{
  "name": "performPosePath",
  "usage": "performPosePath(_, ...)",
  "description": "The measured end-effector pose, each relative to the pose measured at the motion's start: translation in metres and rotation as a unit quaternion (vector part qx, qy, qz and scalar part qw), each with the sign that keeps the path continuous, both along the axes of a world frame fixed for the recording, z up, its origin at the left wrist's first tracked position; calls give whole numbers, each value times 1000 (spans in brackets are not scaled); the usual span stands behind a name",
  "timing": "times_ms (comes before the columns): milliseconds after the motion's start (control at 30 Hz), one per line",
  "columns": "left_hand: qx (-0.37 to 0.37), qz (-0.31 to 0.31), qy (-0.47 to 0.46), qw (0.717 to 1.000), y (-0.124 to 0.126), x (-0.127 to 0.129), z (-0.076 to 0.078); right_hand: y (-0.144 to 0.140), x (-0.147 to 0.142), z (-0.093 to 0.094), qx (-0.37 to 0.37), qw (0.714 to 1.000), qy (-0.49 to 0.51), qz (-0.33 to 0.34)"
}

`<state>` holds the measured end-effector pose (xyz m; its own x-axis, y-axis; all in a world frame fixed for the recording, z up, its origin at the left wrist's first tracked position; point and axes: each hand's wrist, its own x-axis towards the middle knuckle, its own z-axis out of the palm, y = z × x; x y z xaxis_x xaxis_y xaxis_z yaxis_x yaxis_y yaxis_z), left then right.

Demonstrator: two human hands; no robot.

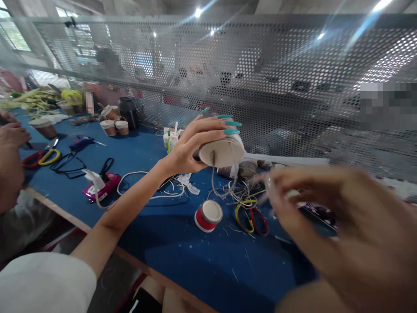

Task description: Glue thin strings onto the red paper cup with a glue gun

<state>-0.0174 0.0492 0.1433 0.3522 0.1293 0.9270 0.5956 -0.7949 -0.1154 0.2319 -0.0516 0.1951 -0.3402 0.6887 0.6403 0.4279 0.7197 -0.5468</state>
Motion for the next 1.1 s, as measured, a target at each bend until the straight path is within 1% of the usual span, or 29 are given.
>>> performPosePath(33, 7, 5, -3, 1000, -2, 2, 0, 12, -6, 1, 33, 999, 0, -41)
performPosePath(67, 20, 7, -4, 1000, -4, 4, 0, 24, -11, 0, 42, 998, -12, -45)
performPosePath(100, 38, 8, -6, 999, -6, 7, 0, 35, -16, -3, 23, 999, -15, -24)
performPosePath(133, 58, 8, -8, 998, -7, 9, -1, 44, -21, -6, -14, 1000, -9, 20)
performPosePath(200, 92, 14, -14, 996, -10, 12, -2, 56, -29, -13, -93, 989, 17, 114)
performPosePath(233, 104, 20, -13, 994, -11, 13, -2, 58, -33, -15, -126, 981, 32, 147)
performPosePath(300, 97, 45, 3, 994, -13, 13, -3, 58, -39, -18, -165, 968, 60, 178)
performPosePath(400, 12, 97, 40, 994, -15, 12, -3, 52, -44, -20, -190, 959, 94, 188)
performPosePath(433, -7, 102, 44, 994, -15, 12, -3, 51, -45, -20, -196, 956, 102, 193)
performPosePath(467, -7, 96, 44, 994, -15, 11, -3, 51, -46, -20, -202, 953, 106, 199)
performPosePath(533, 24, 61, 36, 997, -15, 11, -3, 52, -46, -19, -208, 949, 113, 208)
performPosePath(600, 36, 36, 29, 998, -14, 11, -3, 54, -45, -18, -205, 950, 112, 208)
performPosePath(733, -9, 42, 43, 998, -10, 11, -7, 60, -44, -21, -187, 960, 90, 189)
performPosePath(833, 7, 30, 55, 998, 0, 9, -12, 69, -45, -30, -190, 961, 84, 183)
performPosePath(900, 27, 26, 61, 997, 10, 8, -18, 81, -47, -33, -182, 968, 70, 156)
performPosePath(933, 29, 25, 64, 997, 16, 9, -21, 89, -49, -32, -170, 975, 50, 131)
performPosePath(967, 17, 26, 65, 997, 23, 10, -26, 98, -49, -30, -153, 983, 18, 100)
performPosePath(1033, -81, 54, 49, 994, 37, 13, -37, 117, -41, -23, -150, 982, -103, 51)
performPosePath(1067, -161, 74, 49, 983, 45, 15, -43, 126, -30, -23, -161, 973, -165, 19)
performPosePath(1100, -255, 96, 55, 961, 51, 16, -51, 133, -10, -28, -172, 960, -221, -25)
